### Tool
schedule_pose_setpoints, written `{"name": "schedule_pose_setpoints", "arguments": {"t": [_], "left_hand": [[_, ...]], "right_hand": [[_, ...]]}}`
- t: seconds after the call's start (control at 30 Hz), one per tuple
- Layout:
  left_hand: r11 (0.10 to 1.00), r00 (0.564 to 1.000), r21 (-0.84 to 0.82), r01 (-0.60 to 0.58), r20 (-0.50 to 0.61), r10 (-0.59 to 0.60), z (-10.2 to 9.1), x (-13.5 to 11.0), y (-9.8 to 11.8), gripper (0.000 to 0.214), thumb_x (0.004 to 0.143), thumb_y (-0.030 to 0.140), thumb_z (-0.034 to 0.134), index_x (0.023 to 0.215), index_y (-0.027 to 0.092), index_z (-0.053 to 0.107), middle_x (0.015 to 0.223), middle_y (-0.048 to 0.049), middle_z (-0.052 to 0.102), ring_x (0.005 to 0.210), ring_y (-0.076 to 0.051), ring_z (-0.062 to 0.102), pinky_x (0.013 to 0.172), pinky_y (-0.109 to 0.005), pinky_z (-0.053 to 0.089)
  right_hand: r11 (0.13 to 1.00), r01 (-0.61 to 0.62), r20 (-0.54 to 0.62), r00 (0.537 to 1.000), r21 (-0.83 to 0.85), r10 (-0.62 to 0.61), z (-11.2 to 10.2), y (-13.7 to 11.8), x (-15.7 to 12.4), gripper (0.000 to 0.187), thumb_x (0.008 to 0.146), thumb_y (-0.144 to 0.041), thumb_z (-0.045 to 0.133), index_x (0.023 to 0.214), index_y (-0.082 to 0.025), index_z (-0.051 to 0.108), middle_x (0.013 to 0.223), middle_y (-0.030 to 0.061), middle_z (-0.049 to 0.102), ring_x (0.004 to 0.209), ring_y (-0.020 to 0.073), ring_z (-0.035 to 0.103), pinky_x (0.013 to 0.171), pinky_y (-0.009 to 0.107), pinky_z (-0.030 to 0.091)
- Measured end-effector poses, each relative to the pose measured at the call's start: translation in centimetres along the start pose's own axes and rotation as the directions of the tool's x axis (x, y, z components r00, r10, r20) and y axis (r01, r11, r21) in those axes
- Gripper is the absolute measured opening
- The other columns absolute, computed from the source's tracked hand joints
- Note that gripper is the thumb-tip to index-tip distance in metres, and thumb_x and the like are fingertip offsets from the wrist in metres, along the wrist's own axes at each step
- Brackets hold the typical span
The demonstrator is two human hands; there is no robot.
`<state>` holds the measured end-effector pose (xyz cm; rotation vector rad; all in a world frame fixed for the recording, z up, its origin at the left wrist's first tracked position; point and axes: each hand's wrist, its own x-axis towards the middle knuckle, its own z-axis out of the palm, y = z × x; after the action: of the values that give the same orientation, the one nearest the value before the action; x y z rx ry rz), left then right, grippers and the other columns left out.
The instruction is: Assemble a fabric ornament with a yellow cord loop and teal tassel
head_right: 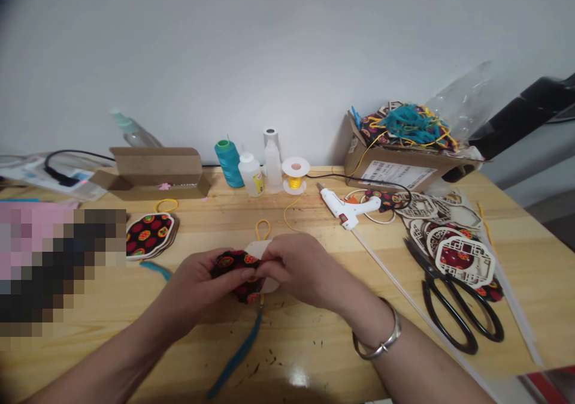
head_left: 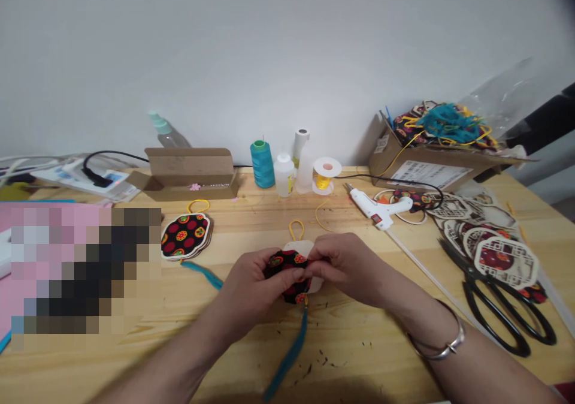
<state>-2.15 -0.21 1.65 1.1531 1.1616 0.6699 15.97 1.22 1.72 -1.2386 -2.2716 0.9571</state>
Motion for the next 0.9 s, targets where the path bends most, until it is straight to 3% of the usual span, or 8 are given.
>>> {"name": "schedule_pose_setpoints", "arguments": {"t": [0.23, 0.4, 0.53, 0.7, 0.8, 0.9], "left_hand": [[0.996, 0.998, -0.085, 0.019, -0.066, -0.024, -0.1, 0.2, -0.5, 0.016, 0.069, 0.028, 0.066, 0.078, 0.016, 0.069, 0.074, -0.0040, 0.070, 0.065, -0.016, 0.062, 0.062, -0.027, 0.049], [1.000, 0.995, 0.016, -0.006, -0.098, 0.007, 0.1, 0.2, -0.3, 0.012, 0.070, 0.028, 0.064, 0.074, 0.018, 0.070, 0.069, -0.0003, 0.069, 0.063, -0.015, 0.060, 0.059, -0.023, 0.047], [0.992, 0.987, 0.112, -0.060, -0.141, 0.075, 0.4, 0.2, -0.2, 0.010, 0.070, 0.028, 0.064, 0.072, 0.019, 0.070, 0.066, 0.0018, 0.068, 0.062, -0.014, 0.059, 0.056, -0.020, 0.045], [0.988, 0.977, 0.149, -0.049, -0.197, 0.078, 0.2, 0.1, -0.2, 0.012, 0.071, 0.030, 0.064, 0.071, 0.020, 0.070, 0.065, 0.0017, 0.069, 0.062, -0.014, 0.059, 0.056, -0.020, 0.046], [0.995, 0.972, 0.102, -0.007, -0.231, 0.030, 0.0, 0.2, -0.3, 0.014, 0.069, 0.031, 0.066, 0.076, 0.019, 0.070, 0.070, 0.0004, 0.071, 0.065, -0.015, 0.062, 0.059, -0.021, 0.048], [0.998, 0.970, -0.043, 0.037, -0.239, -0.047, -0.1, 0.4, -0.3, 0.017, 0.068, 0.030, 0.068, 0.079, 0.018, 0.069, 0.071, -0.0001, 0.072, 0.063, -0.015, 0.063, 0.057, -0.021, 0.049]], "right_hand": [[0.999, -0.001, -0.083, 0.997, -0.036, -0.002, 0.3, -0.3, 0.0, 0.019, 0.077, -0.012, 0.048, 0.079, -0.019, 0.065, 0.069, -0.0004, 0.062, 0.063, 0.0101, 0.053, 0.056, 0.021, 0.035], [0.977, 0.013, -0.155, 0.987, -0.213, -0.047, 0.7, -0.8, -0.2, 0.014, 0.075, -0.012, 0.048, 0.074, -0.016, 0.061, 0.067, 0.0006, 0.059, 0.061, 0.0105, 0.050, 0.056, 0.022, 0.034], [0.921, -0.057, -0.209, 0.977, -0.385, -0.027, 1.3, -1.1, -0.5, 0.015, 0.078, -0.015, 0.044, 0.070, -0.015, 0.057, 0.067, 0.0029, 0.058, 0.063, 0.0131, 0.051, 0.058, 0.026, 0.034], [0.889, -0.067, -0.193, 0.981, -0.453, -0.024, 1.3, -1.0, -0.5, 0.018, 0.080, -0.012, 0.043, 0.075, -0.016, 0.059, 0.070, 0.0049, 0.061, 0.065, 0.0154, 0.053, 0.058, 0.028, 0.034], [0.928, -0.139, -0.246, 0.968, -0.347, 0.053, 0.4, -0.7, -0.3, 0.019, 0.080, -0.011, 0.044, 0.075, -0.015, 0.061, 0.070, 0.0053, 0.062, 0.064, 0.0157, 0.054, 0.057, 0.028, 0.036], [0.984, -0.153, -0.290, 0.941, 0.092, 0.174, -0.9, -0.6, -0.1, 0.019, 0.081, -0.017, 0.046, 0.071, -0.016, 0.062, 0.060, 0.0013, 0.060, 0.054, 0.0113, 0.052, 0.052, 0.024, 0.038]]}}
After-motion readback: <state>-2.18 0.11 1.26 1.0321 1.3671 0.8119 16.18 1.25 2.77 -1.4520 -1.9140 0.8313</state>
